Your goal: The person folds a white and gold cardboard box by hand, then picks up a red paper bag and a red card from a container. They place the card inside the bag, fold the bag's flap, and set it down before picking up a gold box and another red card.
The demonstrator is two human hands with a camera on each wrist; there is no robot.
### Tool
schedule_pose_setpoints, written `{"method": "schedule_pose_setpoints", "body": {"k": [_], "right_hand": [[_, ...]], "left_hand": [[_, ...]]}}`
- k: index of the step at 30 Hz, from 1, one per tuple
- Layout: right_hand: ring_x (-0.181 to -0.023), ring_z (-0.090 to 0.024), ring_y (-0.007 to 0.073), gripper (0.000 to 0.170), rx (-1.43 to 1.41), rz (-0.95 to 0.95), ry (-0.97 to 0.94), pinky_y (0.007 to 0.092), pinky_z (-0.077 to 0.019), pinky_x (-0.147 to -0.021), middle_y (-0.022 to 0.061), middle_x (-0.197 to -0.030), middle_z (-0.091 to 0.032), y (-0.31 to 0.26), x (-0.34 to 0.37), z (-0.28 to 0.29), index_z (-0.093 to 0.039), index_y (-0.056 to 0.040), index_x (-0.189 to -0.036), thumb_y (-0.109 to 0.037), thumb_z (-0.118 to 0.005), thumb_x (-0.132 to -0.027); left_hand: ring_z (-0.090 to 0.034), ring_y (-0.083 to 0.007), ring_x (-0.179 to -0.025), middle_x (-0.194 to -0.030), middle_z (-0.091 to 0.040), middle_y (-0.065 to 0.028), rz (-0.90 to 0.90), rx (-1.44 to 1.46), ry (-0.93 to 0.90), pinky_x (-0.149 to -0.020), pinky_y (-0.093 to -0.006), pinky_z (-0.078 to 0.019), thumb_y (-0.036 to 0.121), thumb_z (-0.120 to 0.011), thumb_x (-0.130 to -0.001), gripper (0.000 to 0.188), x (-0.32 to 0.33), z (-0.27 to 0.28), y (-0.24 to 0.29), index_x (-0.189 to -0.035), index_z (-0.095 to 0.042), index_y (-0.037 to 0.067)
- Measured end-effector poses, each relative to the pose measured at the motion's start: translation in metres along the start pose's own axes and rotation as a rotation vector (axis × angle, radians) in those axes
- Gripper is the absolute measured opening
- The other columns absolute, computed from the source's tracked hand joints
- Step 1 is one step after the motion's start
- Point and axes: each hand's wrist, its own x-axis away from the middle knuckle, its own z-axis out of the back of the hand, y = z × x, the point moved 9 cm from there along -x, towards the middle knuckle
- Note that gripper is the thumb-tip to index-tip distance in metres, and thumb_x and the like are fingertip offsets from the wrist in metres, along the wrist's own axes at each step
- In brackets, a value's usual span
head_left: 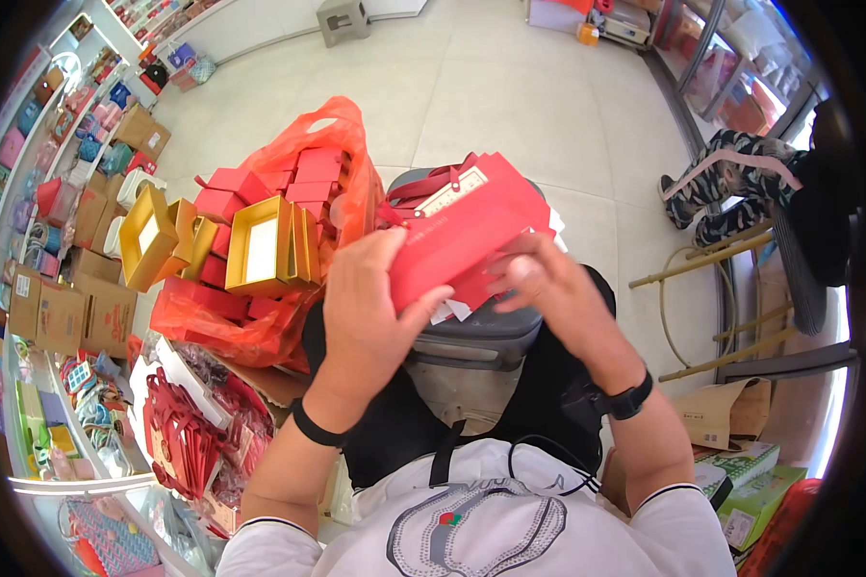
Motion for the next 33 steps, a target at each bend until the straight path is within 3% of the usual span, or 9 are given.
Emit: {"method": "schedule_pose_setpoints", "body": {"k": [2,8,12,16,21,23,26,31,33], "right_hand": [[-0.125,-0.068,0.0253,0.082,-0.136,0.01,-0.058,0.041,-0.0602,-0.097,0.0159,-0.143,-0.061,-0.001,-0.004,-0.023,-0.042,-0.0002,-0.155,-0.059,-0.065,-0.103],[-0.124,-0.065,0.0189,0.065,-0.431,0.0,0.078,0.0352,-0.0589,-0.096,0.011,-0.138,-0.064,0.03,-0.024,-0.017,-0.048,-0.0033,-0.149,-0.041,-0.073,-0.103],[-0.133,-0.062,0.0203,0.055,-0.559,-0.025,0.036,0.0387,-0.0545,-0.108,0.0092,-0.146,-0.062,0.055,-0.031,0.003,-0.05,-0.0036,-0.152,-0.035,-0.064,-0.109],[-0.138,-0.059,0.0222,0.065,-0.611,-0.042,-0.078,0.0419,-0.048,-0.117,0.0108,-0.154,-0.058,0.061,-0.028,0.009,-0.045,-0.0011,-0.157,-0.044,-0.058,-0.11],[-0.144,-0.054,0.0239,0.072,-0.614,0.016,-0.093,0.0431,-0.0427,-0.122,0.0121,-0.158,-0.055,0.06,-0.035,0.0,-0.043,-0.0012,-0.159,-0.047,-0.063,-0.107],[-0.146,-0.051,0.0242,0.072,-0.626,0.02,-0.095,0.043,-0.0406,-0.123,0.0125,-0.16,-0.053,0.062,-0.037,0.0,-0.042,-0.0014,-0.16,-0.044,-0.065,-0.107],[-0.147,-0.051,0.024,0.071,-0.609,0.011,-0.112,0.0428,-0.0404,-0.124,0.0123,-0.16,-0.052,0.064,-0.038,-0.001,-0.04,-0.0014,-0.16,-0.042,-0.065,-0.107],[-0.147,-0.05,0.0238,0.07,-0.559,-0.007,-0.144,0.0428,-0.04,-0.123,0.0114,-0.161,-0.05,0.067,-0.039,-0.001,-0.037,-0.0017,-0.162,-0.036,-0.065,-0.108],[-0.148,-0.049,0.0237,0.069,-0.521,0.005,-0.07,0.0429,-0.0401,-0.123,0.0108,-0.161,-0.051,0.066,-0.041,0.0,-0.037,-0.0027,-0.162,-0.035,-0.066,-0.108]], "left_hand": [[-0.062,-0.0376,-0.119,-0.131,-0.063,-0.0183,-0.065,-0.036,-0.021,-0.101,-0.0471,-0.05,0.02,-0.093,-0.075,0.079,0.004,-0.011,0.02,-0.142,-0.054,0.002],[-0.058,-0.0348,-0.132,-0.142,-0.06,-0.0142,-0.204,0.007,-0.248,-0.112,-0.0501,-0.0441,0.014,-0.087,-0.081,0.065,0.03,-0.05,0.058,-0.14,-0.06,0.008],[-0.058,-0.0373,-0.133,-0.141,-0.06,-0.0149,-0.128,0.11,-0.109,-0.111,-0.0494,-0.0473,0.008,-0.083,-0.084,0.052,0.019,-0.022,0.036,-0.133,-0.064,0.007],[-0.059,-0.0401,-0.126,-0.135,-0.063,-0.0207,0.109,0.119,0.05,-0.108,-0.0478,-0.0457,0.018,-0.079,-0.093,0.054,0.01,0.0,-0.022,-0.14,-0.057,0.0],[-0.064,-0.0307,-0.107,-0.113,-0.069,-0.0171,0.365,0.363,-0.142,-0.096,-0.0428,-0.0497,0.025,-0.078,-0.098,0.062,0.026,-0.033,-0.04,-0.148,-0.052,-0.003],[-0.063,-0.0292,-0.105,-0.11,-0.068,-0.0159,0.594,0.614,-0.203,-0.096,-0.0413,-0.0497,0.027,-0.078,-0.099,0.065,0.035,-0.046,-0.048,-0.149,-0.05,-0.004],[-0.065,-0.0302,-0.105,-0.105,-0.067,-0.014,0.653,0.603,-0.079,-0.097,-0.041,-0.0504,0.025,-0.078,-0.098,0.065,0.03,-0.034,-0.064,-0.15,-0.051,-0.003],[-0.067,-0.0257,-0.09,-0.096,-0.068,-0.0094,0.178,0.23,-0.023,-0.086,-0.0358,-0.0527,0.02,-0.073,-0.101,0.033,0.003,-0.015,-0.063,-0.128,-0.065,0.004],[-0.067,-0.0366,-0.094,-0.098,-0.069,-0.0154,0.441,0.436,-0.156,-0.086,-0.0452,-0.0531,0.019,-0.076,-0.096,0.023,0.019,-0.031,-0.072,-0.114,-0.068,0.005]]}}
